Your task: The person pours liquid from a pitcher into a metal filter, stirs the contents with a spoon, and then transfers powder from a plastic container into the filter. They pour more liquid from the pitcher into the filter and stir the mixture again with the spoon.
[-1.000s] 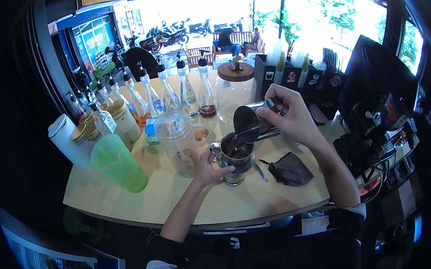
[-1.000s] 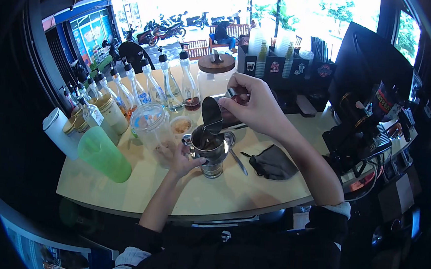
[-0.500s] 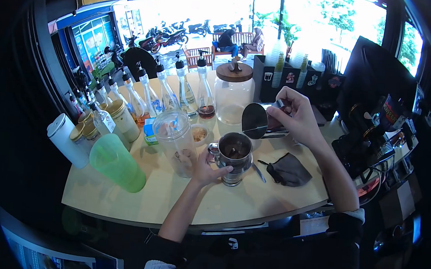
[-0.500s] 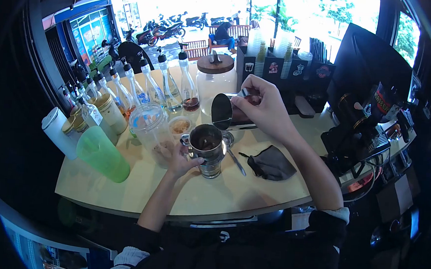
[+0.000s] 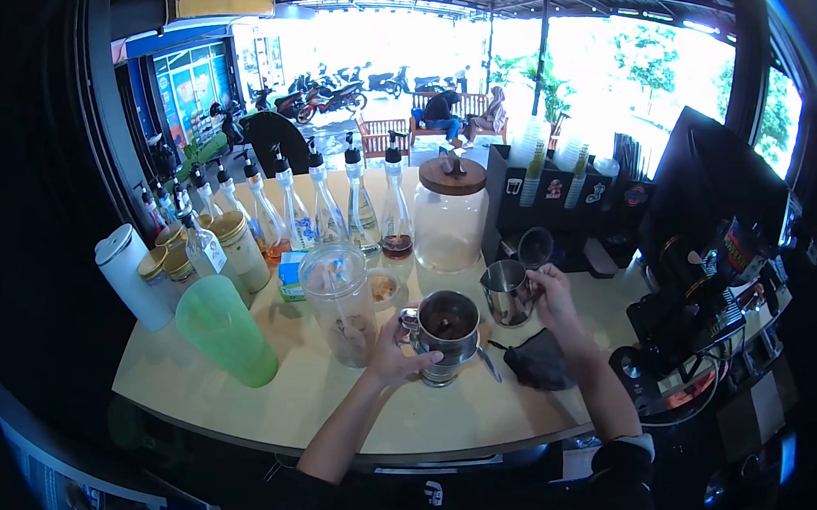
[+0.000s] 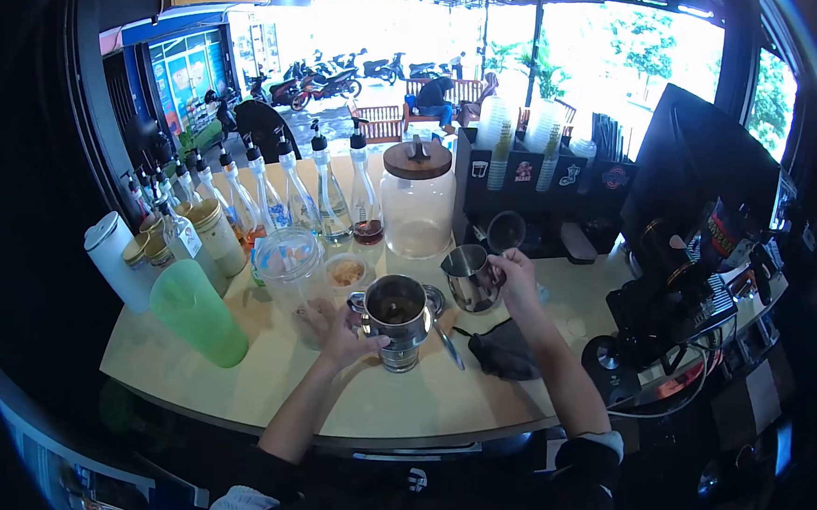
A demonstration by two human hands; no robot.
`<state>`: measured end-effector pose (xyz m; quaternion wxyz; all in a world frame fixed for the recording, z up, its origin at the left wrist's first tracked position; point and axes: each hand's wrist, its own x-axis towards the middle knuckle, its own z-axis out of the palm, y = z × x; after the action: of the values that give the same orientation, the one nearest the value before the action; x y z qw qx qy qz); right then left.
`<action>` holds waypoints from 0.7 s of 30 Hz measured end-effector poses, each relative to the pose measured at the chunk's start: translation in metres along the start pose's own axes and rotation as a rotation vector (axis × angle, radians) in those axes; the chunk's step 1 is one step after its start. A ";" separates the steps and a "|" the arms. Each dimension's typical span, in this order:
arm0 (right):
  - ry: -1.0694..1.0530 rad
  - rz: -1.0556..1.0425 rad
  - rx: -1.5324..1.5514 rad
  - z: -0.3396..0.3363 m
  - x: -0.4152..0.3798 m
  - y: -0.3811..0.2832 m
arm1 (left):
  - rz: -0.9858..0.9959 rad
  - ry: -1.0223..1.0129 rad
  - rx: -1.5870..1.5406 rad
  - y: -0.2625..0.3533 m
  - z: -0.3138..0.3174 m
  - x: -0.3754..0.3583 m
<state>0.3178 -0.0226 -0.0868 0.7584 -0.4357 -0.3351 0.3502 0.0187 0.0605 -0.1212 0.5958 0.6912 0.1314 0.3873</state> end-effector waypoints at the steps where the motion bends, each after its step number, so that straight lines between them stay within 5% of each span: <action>1: 0.044 -0.003 0.006 -0.005 0.000 0.007 | 0.028 -0.016 -0.047 -0.001 0.001 0.001; 12: 0.139 -0.023 0.143 -0.028 -0.001 0.054 | 0.073 -0.017 -0.100 -0.002 0.002 0.001; 21: 0.167 -0.126 -0.417 -0.022 -0.030 0.033 | 0.112 -0.009 -0.043 -0.010 0.000 0.001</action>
<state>0.3122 -0.0446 -0.1310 0.6974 -0.5887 -0.3629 0.1880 0.0225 0.0634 -0.1295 0.5887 0.6861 0.0814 0.4196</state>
